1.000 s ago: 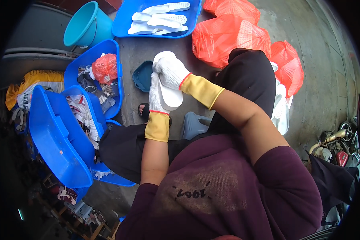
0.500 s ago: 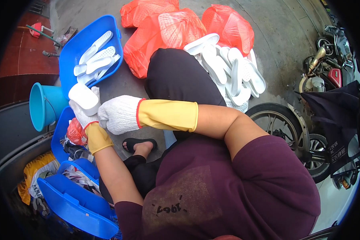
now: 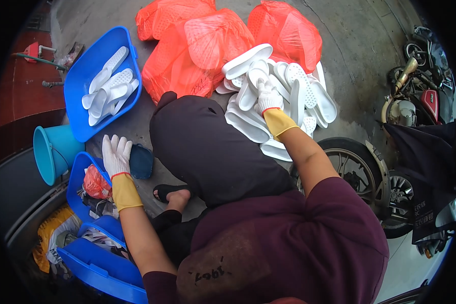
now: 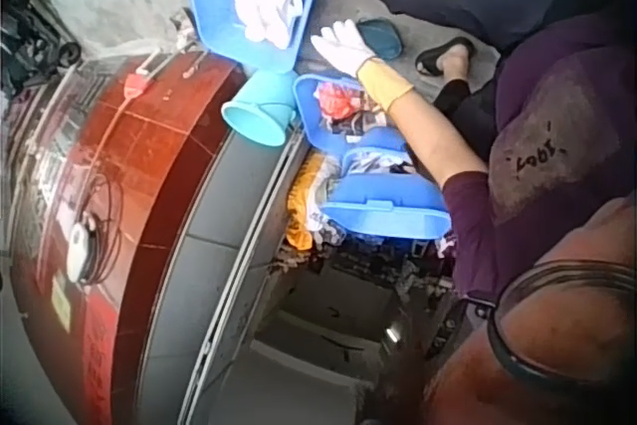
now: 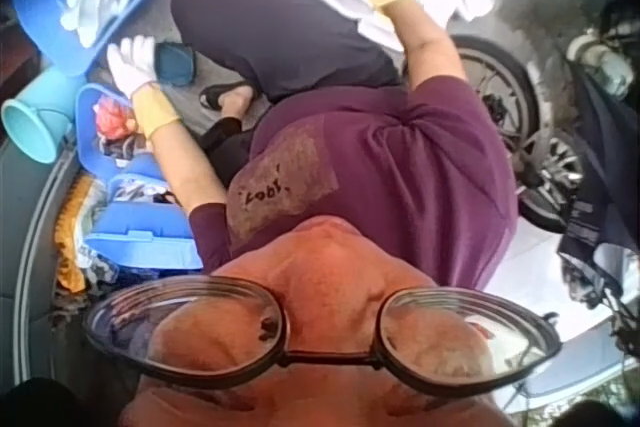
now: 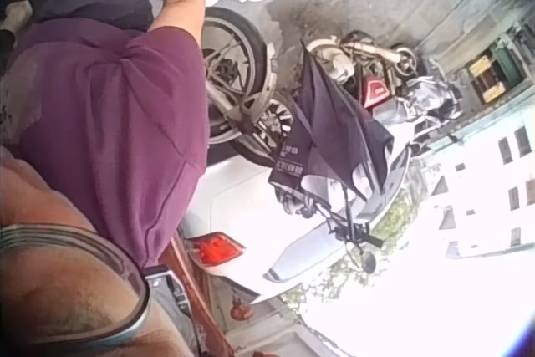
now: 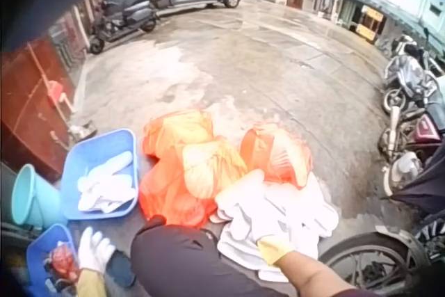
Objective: Applying a liquid treatment or adhesive to white shoe soles and sorting them into bins.
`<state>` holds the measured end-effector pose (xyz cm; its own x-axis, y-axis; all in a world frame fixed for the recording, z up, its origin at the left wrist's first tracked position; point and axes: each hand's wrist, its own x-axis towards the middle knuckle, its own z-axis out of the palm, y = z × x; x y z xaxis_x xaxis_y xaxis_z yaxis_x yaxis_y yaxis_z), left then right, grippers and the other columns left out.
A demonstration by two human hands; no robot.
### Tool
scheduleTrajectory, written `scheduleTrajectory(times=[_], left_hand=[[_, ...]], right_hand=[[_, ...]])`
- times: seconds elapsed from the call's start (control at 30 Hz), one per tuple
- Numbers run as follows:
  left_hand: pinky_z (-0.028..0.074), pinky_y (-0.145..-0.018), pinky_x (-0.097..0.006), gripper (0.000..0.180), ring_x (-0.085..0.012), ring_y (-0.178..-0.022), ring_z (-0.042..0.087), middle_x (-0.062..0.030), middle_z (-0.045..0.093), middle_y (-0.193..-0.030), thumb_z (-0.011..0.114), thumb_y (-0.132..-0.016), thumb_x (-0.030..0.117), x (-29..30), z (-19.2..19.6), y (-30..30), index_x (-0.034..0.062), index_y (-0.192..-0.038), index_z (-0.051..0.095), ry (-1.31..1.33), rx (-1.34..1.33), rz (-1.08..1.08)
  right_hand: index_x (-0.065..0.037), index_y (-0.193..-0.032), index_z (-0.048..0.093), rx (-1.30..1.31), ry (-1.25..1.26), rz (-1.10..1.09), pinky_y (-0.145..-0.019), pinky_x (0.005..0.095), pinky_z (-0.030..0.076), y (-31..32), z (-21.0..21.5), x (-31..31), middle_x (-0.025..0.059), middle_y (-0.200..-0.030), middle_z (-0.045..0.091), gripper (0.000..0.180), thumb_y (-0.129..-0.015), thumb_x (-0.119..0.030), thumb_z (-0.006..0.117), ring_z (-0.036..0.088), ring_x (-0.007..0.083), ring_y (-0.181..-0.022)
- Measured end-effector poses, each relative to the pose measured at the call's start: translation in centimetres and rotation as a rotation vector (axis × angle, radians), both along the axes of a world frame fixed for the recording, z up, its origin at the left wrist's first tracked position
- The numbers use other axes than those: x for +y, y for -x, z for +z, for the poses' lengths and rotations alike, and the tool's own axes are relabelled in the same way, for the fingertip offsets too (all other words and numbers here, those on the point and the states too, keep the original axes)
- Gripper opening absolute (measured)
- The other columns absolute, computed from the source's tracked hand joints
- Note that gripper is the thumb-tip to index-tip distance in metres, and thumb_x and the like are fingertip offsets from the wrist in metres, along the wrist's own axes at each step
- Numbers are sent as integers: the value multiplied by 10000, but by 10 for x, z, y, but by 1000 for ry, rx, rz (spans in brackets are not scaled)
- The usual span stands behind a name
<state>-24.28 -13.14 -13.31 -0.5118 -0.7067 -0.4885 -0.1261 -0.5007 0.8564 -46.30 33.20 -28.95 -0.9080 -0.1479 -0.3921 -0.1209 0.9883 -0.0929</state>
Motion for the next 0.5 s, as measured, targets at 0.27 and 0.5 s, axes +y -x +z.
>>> scheduleTrajectory(times=[0.27,0.5], left_hand=[[309,-1243,-556,762,-497,-1529,318,-282,210,-1706,522,-1072,513,78,-16,-73,104,-1662,264,-70,-33,-64],[376,-1209,-557,709,-502,-1497,371,-290,270,-1678,505,-1096,464,100,34,-83,90,-1653,274,68,88,54]], right_hand=[[-160,-1604,371,152,0,-97,-1047,447,540,9,-60,10,147,-1514,515,826,-857,-84,717,614,328,-1304],[-102,-1277,566,222,187,-28,-884,495,578,21,-28,26,166,-1105,662,481,-825,-28,711,684,393,-1107]])
